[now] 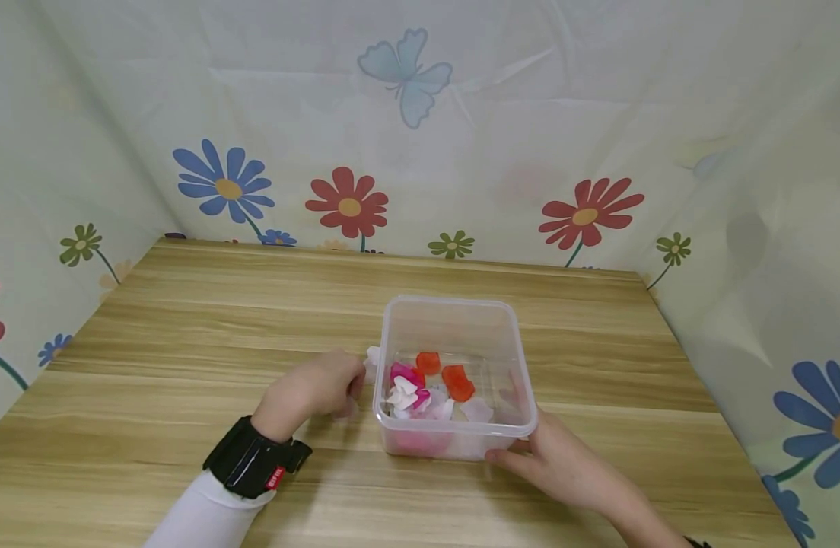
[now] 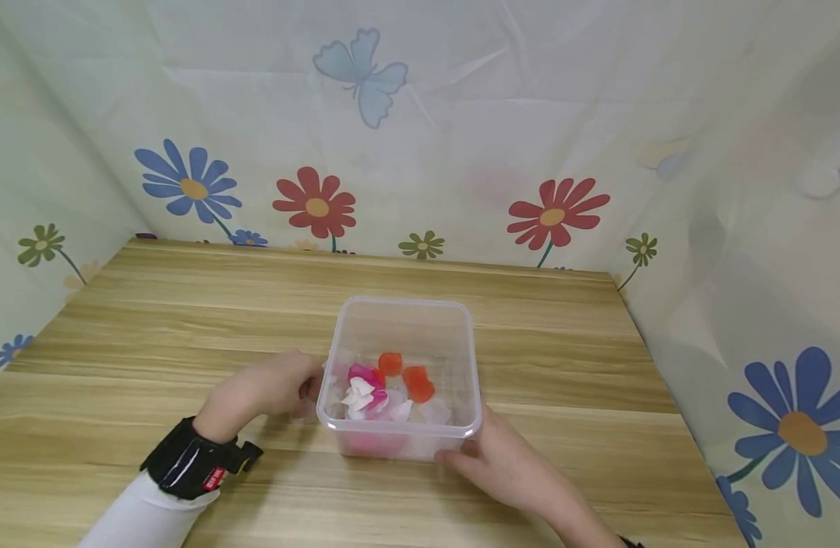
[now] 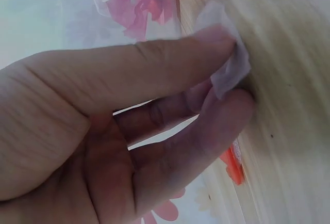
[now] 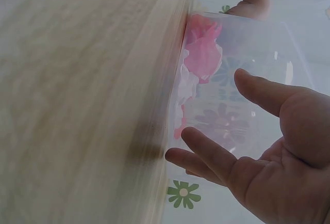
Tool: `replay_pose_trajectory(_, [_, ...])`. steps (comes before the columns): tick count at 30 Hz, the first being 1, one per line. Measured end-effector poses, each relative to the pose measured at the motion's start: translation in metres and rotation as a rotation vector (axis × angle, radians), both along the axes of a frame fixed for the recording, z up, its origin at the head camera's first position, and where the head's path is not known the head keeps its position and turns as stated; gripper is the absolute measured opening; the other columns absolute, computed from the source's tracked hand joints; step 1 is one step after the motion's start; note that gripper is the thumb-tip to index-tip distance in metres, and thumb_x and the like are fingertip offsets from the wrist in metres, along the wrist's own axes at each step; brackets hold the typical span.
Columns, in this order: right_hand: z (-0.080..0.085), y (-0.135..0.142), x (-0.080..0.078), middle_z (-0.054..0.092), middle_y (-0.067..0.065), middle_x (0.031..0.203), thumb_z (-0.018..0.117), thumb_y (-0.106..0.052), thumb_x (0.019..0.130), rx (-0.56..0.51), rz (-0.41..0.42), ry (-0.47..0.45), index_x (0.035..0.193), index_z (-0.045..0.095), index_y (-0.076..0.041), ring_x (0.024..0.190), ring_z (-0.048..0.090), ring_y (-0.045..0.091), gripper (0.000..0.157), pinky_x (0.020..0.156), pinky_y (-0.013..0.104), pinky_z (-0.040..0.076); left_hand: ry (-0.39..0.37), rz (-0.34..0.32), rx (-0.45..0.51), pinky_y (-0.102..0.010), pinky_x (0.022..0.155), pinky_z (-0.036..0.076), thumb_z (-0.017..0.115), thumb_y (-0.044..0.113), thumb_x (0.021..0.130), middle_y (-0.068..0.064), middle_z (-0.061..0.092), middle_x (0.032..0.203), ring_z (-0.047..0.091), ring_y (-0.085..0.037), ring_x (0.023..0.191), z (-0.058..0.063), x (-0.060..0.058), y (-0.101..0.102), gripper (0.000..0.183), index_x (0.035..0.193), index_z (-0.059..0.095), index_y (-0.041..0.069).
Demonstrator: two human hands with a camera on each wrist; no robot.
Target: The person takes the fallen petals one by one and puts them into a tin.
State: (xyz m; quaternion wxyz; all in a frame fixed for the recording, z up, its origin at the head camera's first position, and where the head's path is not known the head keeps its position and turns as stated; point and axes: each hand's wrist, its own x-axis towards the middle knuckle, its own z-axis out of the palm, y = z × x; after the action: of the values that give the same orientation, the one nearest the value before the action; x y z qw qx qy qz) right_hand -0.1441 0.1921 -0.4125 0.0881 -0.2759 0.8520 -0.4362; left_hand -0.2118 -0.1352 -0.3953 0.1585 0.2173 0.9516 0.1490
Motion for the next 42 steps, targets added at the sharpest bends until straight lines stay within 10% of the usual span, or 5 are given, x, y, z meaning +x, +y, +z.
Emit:
replay_pose_trajectory(13, [0.001, 0.000, 0.000, 0.055, 0.010, 0.126, 0.076, -0.008, 0.086, -0.002, -0.008, -0.013, 0.154, 0.013, -0.013, 0.111, 0.059, 0.019, 0.093, 0.090, 0.024, 0.046, 0.110, -0.019, 0.140, -0.021, 0.055, 0.037, 0.063, -0.014, 0.073, 0.003, 0.050, 0.066, 0.048, -0.012, 0.064, 0.001, -0.008, -0.007, 0.025, 0.067, 0.059, 0.010])
replay_pose_trajectory(22, [0.001, 0.000, 0.000, 0.055, 0.009, 0.126, 0.076, -0.009, 0.087, 0.005, -0.014, -0.020, 0.154, 0.013, -0.015, 0.111, 0.058, 0.019, 0.092, 0.090, 0.024, 0.046, 0.207, 0.107, 0.243, -0.022, 0.058, 0.043, 0.069, -0.007, 0.085, 0.002, 0.055, 0.073, 0.052, -0.015, 0.067, 0.017, -0.010, -0.009, 0.016, 0.079, 0.066, 0.008])
replay_pose_trajectory(34, [0.000, 0.000, 0.000, 0.056, 0.011, 0.124, 0.077, -0.008, 0.086, 0.024, -0.026, -0.018, 0.153, 0.016, -0.008, 0.110, 0.059, 0.021, 0.091, 0.090, 0.024, 0.046, 0.613, 0.171, 0.465, -0.021, 0.067, 0.050, 0.079, -0.001, 0.081, 0.001, 0.062, 0.083, 0.059, -0.014, 0.074, 0.034, -0.002, -0.003, 0.013, 0.087, 0.070, 0.007])
replay_pose_trajectory(42, [0.000, 0.000, 0.000, 0.056, 0.010, 0.123, 0.077, -0.006, 0.085, 0.016, -0.022, -0.019, 0.153, 0.016, -0.009, 0.109, 0.059, 0.020, 0.091, 0.090, 0.024, 0.046, 0.718, 0.083, 0.625, -0.016, 0.071, 0.050, 0.082, -0.002, 0.077, 0.004, 0.063, 0.087, 0.061, -0.009, 0.078, 0.048, 0.010, 0.007, 0.019, 0.090, 0.072, 0.007])
